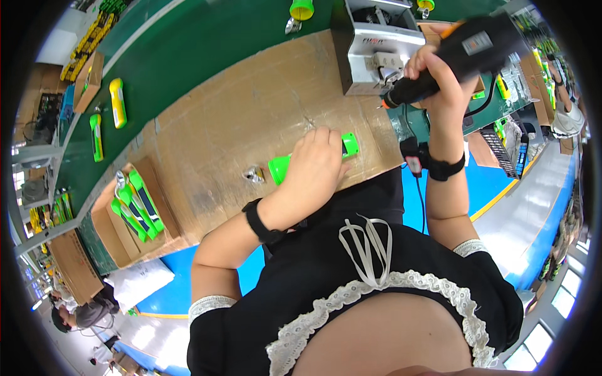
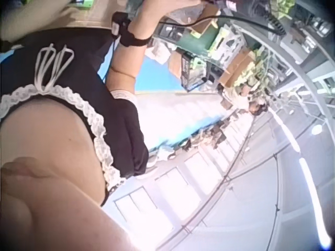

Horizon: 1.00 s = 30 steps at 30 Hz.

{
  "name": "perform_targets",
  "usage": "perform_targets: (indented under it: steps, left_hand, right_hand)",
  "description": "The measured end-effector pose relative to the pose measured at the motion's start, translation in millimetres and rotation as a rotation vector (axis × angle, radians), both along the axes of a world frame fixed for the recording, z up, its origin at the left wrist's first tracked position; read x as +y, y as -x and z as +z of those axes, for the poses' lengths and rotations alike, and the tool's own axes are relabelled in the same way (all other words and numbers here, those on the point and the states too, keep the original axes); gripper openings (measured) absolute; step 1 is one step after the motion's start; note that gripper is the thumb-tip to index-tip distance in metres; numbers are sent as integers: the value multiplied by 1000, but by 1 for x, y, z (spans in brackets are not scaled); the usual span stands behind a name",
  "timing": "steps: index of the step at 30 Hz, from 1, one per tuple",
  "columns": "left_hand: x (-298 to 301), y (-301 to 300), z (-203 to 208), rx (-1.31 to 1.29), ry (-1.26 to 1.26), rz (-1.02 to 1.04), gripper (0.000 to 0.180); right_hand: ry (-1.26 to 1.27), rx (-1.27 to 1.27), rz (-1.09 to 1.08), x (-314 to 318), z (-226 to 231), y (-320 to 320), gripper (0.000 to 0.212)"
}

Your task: The recorder is using an electric screwdriver to assemble components of solar-powered green flashlights on a factory assembly line.

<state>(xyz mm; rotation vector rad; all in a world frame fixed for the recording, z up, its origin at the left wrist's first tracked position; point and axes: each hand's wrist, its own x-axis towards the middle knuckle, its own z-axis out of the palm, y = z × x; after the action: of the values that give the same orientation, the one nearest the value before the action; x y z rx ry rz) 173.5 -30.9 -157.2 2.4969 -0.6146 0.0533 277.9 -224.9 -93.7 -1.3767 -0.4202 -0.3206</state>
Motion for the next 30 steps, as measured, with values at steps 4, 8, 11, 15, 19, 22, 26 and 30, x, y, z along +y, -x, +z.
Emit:
perform_targets:
  steps: [4,8,11,15,19,22,26,30]
  left_hand:
    - [-13,8,-41,-79,130,119,46]
    - [-17,9,-55,-128,143,216,44]
    - [-20,11,-59,-162,140,240,43]
    - [-22,11,-61,-187,125,247,43]
    - [-23,12,-60,-207,120,251,44]
    - [-24,13,-60,-219,112,262,44]
    - [-23,10,-60,-186,130,281,41]
    - [-25,6,-58,-128,109,313,43]
  right_hand:
    - [-199,-125,167,10,-28,38,46]
    - [-164,-145,204,20,-37,60,46]
    - [-79,-37,83,25,-38,69,50]
    - [-85,-50,80,25,-40,69,49]
    - [-59,-48,83,28,-42,68,47]
    - [-44,-62,100,32,-49,63,44]
    - [28,-4,127,39,-60,57,41]
    - [-14,41,185,46,-64,55,39]
